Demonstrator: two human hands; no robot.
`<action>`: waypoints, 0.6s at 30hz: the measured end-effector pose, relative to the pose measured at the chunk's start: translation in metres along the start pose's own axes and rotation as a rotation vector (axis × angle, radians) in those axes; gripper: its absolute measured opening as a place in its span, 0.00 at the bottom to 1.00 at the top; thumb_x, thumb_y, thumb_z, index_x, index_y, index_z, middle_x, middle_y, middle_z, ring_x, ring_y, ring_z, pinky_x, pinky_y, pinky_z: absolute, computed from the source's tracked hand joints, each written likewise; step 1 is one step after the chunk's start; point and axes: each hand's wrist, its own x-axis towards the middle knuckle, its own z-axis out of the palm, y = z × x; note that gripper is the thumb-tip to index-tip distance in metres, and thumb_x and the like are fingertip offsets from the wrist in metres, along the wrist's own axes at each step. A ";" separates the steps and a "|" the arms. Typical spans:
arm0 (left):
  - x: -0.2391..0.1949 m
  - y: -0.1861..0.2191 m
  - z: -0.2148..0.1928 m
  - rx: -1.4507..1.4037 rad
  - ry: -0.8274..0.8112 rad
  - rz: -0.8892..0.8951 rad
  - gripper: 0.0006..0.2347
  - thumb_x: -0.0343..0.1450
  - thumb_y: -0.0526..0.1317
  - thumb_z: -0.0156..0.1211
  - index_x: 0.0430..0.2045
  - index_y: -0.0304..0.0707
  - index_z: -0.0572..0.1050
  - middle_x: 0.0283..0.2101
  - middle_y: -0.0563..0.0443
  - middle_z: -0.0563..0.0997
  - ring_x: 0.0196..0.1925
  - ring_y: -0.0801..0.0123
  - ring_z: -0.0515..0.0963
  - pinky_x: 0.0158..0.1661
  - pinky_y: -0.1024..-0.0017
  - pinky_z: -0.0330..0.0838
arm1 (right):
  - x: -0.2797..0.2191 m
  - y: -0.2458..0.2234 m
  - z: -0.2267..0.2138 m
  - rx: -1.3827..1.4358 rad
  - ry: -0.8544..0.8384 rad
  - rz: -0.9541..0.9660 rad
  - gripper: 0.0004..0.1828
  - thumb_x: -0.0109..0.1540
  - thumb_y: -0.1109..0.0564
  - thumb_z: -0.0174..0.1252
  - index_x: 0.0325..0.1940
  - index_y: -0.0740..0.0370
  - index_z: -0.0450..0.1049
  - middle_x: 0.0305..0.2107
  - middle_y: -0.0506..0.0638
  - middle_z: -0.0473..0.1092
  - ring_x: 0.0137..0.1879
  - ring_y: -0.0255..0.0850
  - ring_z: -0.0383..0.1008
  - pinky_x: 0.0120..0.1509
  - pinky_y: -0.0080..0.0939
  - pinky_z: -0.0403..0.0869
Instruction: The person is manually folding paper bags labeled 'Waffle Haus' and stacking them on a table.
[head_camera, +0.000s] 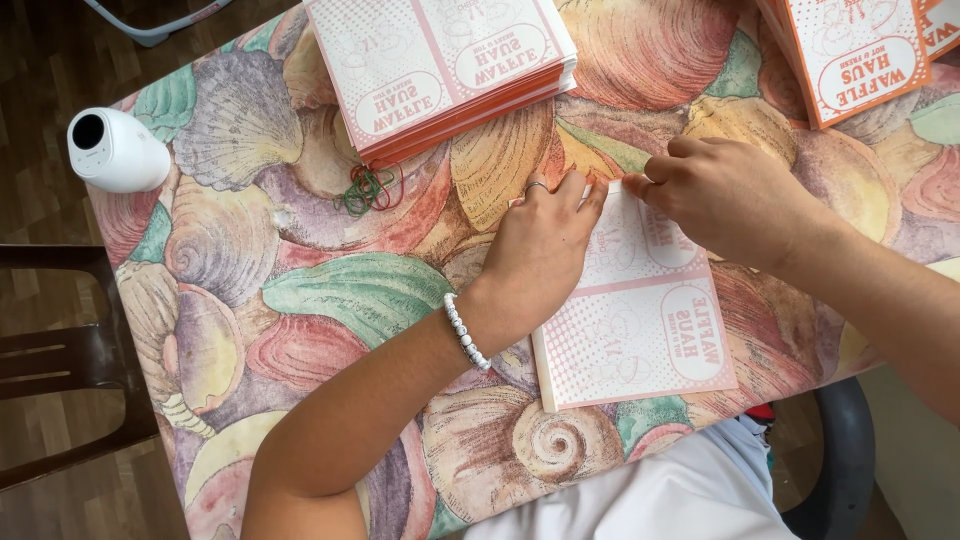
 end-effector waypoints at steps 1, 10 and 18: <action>0.001 0.000 0.001 -0.001 0.002 0.002 0.22 0.70 0.39 0.55 0.62 0.48 0.69 0.43 0.53 0.70 0.39 0.61 0.74 0.24 0.75 0.74 | 0.000 0.000 0.001 -0.002 -0.001 0.003 0.25 0.62 0.61 0.56 0.63 0.47 0.73 0.32 0.34 0.74 0.38 0.38 0.71 0.37 0.37 0.77; 0.003 0.002 -0.002 -0.004 -0.008 -0.013 0.20 0.69 0.38 0.58 0.58 0.48 0.70 0.44 0.51 0.72 0.38 0.60 0.76 0.25 0.75 0.75 | -0.026 0.021 0.001 0.113 -0.082 0.076 0.23 0.62 0.53 0.56 0.62 0.45 0.75 0.43 0.38 0.74 0.52 0.40 0.75 0.55 0.42 0.78; 0.002 0.008 -0.004 0.042 -0.007 -0.050 0.19 0.69 0.40 0.58 0.56 0.49 0.70 0.42 0.53 0.71 0.37 0.63 0.75 0.24 0.71 0.75 | -0.002 0.002 -0.009 0.303 0.239 0.079 0.13 0.62 0.59 0.59 0.46 0.47 0.84 0.50 0.41 0.78 0.58 0.37 0.76 0.52 0.41 0.84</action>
